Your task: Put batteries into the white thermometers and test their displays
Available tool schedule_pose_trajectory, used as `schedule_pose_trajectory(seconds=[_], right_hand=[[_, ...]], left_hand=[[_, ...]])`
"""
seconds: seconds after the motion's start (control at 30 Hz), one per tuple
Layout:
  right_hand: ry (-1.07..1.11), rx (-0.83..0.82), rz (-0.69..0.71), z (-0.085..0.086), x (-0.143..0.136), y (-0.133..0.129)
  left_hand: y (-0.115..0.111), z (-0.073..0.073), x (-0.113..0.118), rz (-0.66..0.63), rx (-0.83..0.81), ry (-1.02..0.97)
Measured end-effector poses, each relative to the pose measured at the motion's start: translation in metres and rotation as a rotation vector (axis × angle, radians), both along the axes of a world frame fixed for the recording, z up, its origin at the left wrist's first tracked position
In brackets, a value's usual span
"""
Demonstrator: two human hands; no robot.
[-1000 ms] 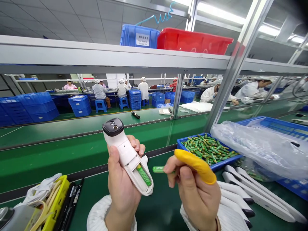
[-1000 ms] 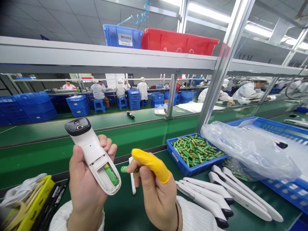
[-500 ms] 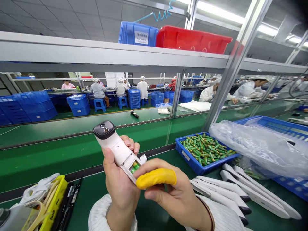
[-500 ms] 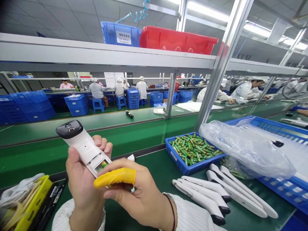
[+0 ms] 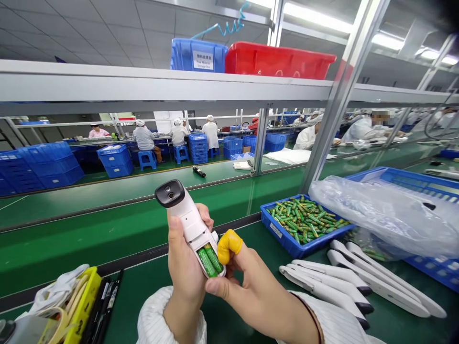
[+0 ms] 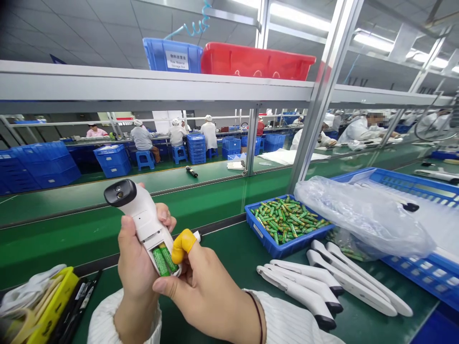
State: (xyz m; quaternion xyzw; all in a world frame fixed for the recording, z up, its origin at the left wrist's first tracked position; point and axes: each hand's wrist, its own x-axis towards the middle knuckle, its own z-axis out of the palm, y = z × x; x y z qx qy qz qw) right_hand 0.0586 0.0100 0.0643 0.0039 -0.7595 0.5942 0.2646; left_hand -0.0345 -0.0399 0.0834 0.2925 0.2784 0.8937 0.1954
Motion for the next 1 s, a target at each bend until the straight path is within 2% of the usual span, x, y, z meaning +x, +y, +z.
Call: schedule_pose_trajectory(seconds=[0.17,0.27,0.43,0.53,0.7,0.83,0.93,1.0], right_hand=[[-0.105,0.192,-0.109,-0.008,0.001,0.009],[-0.136,0.133,-0.105,-0.010,-0.003,0.011],[-0.189,-0.331,0.048,-0.008,-0.010,0.014],[-0.227,-0.291,0.069,-0.001,-0.006,0.021],[-0.245,-0.127,0.065,0.013,0.008,0.036],[-0.273,-0.066,0.012,0.011,0.007,0.037],[-0.207,-0.189,0.054,0.004,-0.001,0.036],[-0.114,-0.351,0.173,0.001,-0.006,0.037]], left_hand=[[0.002,-0.003,-0.001,0.164,-0.053,0.061],[0.001,-0.004,0.002,0.244,-0.080,0.143],[0.001,-0.006,0.002,0.087,-0.142,0.122],[0.003,-0.008,-0.002,0.042,-0.207,0.080],[0.009,-0.012,0.001,-0.198,-0.325,0.017],[0.013,-0.014,0.004,-0.108,-0.279,-0.034],[0.013,-0.012,0.001,-0.081,-0.193,-0.021],[0.011,-0.008,-0.003,-0.117,-0.136,-0.020]])
